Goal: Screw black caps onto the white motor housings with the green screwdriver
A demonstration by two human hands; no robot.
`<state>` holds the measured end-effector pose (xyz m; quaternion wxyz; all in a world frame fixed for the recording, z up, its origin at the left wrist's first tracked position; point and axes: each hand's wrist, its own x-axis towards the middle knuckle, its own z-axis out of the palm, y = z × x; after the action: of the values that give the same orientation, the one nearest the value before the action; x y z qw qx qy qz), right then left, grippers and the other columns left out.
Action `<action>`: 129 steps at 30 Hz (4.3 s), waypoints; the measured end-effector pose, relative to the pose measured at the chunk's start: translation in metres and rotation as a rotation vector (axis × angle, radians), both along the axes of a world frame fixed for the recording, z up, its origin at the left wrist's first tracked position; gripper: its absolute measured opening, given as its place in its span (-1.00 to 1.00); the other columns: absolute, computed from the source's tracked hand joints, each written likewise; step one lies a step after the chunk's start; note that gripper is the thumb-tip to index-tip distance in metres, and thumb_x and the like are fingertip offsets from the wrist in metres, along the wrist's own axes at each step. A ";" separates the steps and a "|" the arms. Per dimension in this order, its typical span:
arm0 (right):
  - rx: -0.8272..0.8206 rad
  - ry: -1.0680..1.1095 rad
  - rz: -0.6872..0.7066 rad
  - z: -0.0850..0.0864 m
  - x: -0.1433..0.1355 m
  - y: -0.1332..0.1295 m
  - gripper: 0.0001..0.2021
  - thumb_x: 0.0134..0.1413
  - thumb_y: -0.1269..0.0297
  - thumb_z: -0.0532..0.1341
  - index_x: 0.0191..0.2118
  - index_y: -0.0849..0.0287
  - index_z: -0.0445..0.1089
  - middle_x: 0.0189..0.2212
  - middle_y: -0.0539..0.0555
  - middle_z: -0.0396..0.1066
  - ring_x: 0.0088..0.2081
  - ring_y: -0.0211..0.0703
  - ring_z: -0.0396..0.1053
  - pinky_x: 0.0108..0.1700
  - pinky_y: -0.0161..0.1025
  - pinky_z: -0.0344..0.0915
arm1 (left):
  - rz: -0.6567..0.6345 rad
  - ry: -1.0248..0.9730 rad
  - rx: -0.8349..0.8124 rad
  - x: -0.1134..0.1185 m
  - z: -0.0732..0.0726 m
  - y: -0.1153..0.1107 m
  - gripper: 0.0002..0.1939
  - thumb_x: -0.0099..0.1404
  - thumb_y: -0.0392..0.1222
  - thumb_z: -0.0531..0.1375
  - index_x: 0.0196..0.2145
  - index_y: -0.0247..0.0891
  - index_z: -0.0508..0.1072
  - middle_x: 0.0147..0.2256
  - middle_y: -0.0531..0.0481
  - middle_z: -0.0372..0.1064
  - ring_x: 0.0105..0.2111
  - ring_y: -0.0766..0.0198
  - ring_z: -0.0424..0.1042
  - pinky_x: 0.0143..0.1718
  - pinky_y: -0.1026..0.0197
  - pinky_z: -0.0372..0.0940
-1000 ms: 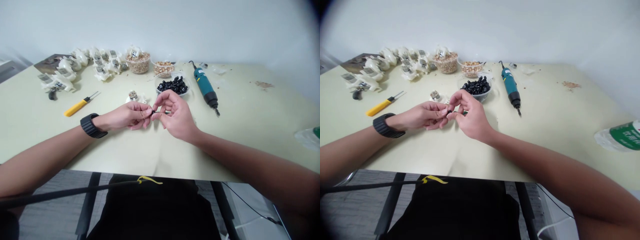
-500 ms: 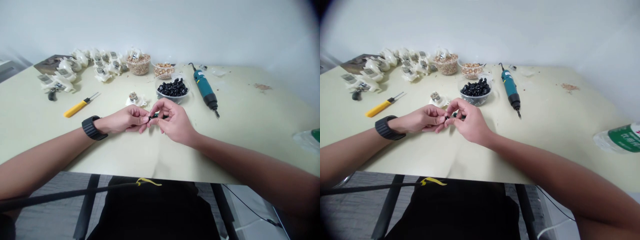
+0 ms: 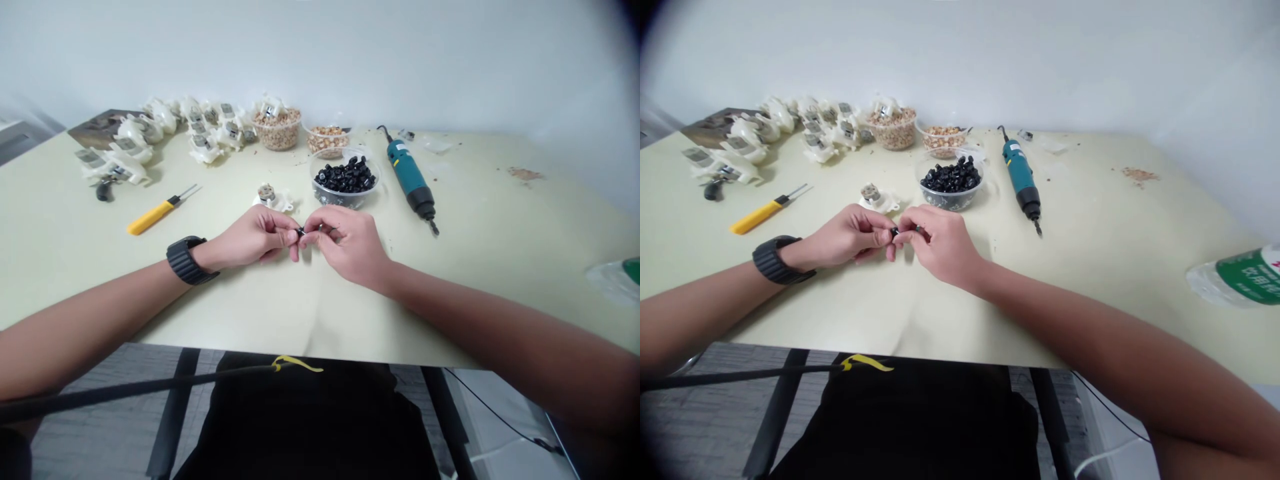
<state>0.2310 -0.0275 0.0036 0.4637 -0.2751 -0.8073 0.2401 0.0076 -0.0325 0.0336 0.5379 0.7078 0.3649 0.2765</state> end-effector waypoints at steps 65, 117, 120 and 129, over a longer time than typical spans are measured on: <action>-0.327 -0.100 0.180 0.016 0.003 -0.002 -0.48 0.58 -0.18 0.02 -0.37 0.08 0.18 -0.49 -0.03 0.20 -0.37 -0.21 0.22 -0.34 -0.22 0.09 | 0.034 0.253 1.042 0.001 -0.013 0.001 -0.72 0.62 -0.08 0.14 -0.26 -0.23 0.42 -0.44 0.04 0.36 -0.48 0.34 0.30 -0.45 0.24 0.13; 0.094 -0.327 -0.020 0.005 -0.002 0.021 -0.71 0.61 0.10 -0.02 -0.17 0.11 0.27 -0.31 0.05 0.36 -0.29 -0.13 0.26 -0.19 -0.16 0.08 | 0.145 0.171 0.592 -0.005 -0.009 0.013 -0.49 0.55 0.25 0.18 -0.33 -0.25 0.46 -0.52 0.09 0.31 -0.52 0.34 0.22 -0.45 0.24 0.12; 0.078 -0.367 -0.047 0.009 -0.006 0.021 -0.70 0.61 0.09 -0.03 -0.13 0.13 0.29 -0.30 0.07 0.38 -0.30 -0.12 0.26 -0.21 -0.16 0.06 | 0.156 0.138 0.554 -0.007 -0.010 0.017 -0.48 0.52 0.27 0.21 -0.35 -0.25 0.46 -0.54 0.09 0.31 -0.54 0.34 0.23 -0.47 0.26 0.14; 0.175 -0.492 -0.076 0.023 -0.011 0.031 -0.72 0.61 0.18 -0.06 -0.04 0.16 0.34 -0.17 0.17 0.50 -0.26 -0.07 0.34 -0.25 -0.14 -0.01 | 0.164 0.191 0.617 -0.015 0.004 0.024 -0.63 0.49 0.14 0.28 -0.29 -0.23 0.46 -0.54 0.10 0.34 -0.61 0.37 0.21 -0.57 0.26 0.09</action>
<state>0.2200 0.0035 0.0268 0.2842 -0.3142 -0.9025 0.0774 -0.0074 -0.0083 0.0372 0.2373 0.8284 0.3686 0.3487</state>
